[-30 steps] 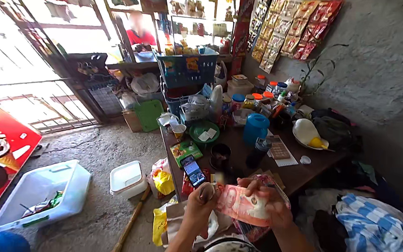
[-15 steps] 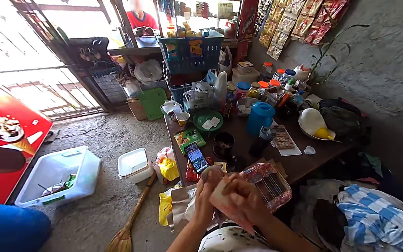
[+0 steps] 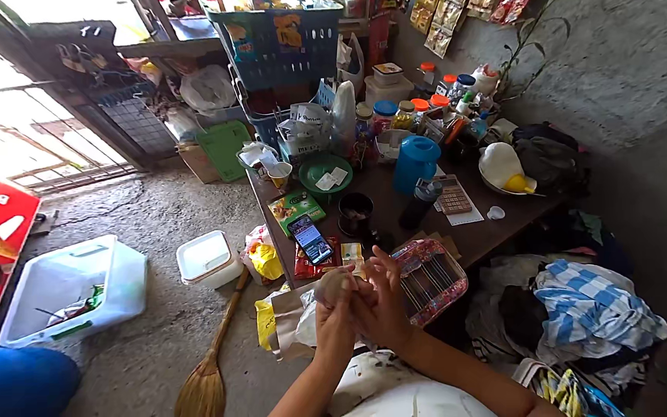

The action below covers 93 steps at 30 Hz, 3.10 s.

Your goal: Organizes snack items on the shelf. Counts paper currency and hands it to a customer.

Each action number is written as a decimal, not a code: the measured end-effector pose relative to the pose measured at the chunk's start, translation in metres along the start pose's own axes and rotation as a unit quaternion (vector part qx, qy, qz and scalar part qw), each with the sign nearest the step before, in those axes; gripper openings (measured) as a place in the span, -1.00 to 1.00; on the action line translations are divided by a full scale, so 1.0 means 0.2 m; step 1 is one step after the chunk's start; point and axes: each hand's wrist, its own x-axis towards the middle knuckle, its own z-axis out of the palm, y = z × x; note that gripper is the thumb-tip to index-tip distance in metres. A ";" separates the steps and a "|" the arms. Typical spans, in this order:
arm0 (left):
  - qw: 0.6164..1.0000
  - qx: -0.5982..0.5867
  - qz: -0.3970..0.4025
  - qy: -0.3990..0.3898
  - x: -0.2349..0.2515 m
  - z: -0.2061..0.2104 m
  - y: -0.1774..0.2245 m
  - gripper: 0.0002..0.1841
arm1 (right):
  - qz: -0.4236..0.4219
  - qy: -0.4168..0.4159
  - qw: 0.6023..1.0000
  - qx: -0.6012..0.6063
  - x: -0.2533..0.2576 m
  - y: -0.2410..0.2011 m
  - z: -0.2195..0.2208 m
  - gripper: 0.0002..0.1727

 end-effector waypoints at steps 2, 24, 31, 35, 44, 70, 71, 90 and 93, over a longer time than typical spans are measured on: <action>1.000 0.007 0.003 0.021 0.01 -0.01 0.04 -0.71 | 0.052 -0.040 0.995 0.079 0.00 -0.01 -0.01 -0.26; 0.978 0.003 0.083 0.191 0.05 -0.60 0.62 -0.52 | 0.202 -0.223 0.943 0.139 -0.28 -0.03 -0.07 -0.74; 0.989 -0.015 -0.040 0.142 0.00 -0.44 0.46 -0.55 | 0.233 -0.260 0.896 0.273 -0.09 -0.20 0.14 -0.36; 0.989 -0.062 -0.064 0.122 0.01 -0.43 0.39 -0.57 | 0.316 -0.264 0.856 0.311 -0.04 -0.28 0.22 -0.65; 0.975 -0.060 -0.096 0.189 0.01 -0.33 0.26 -0.53 | 0.330 -0.257 0.847 0.328 0.00 -0.18 0.17 -0.69; 0.927 -0.115 0.028 0.356 -0.26 -0.43 0.34 -0.65 | -0.047 -0.111 0.977 0.177 0.47 0.04 -0.12 -0.30; 0.924 -0.112 0.032 0.363 -0.28 -0.45 0.35 -0.66 | -0.051 -0.071 0.980 0.178 0.53 0.04 -0.21 -0.30; 0.909 -0.108 0.019 0.403 -0.36 -0.45 0.39 -0.66 | 0.084 -0.445 0.891 -0.023 0.12 0.21 -0.20 0.17; 0.907 -0.116 0.015 0.406 -0.36 -0.45 0.37 -0.66 | 0.026 -0.469 0.882 -0.039 0.19 0.21 -0.26 0.11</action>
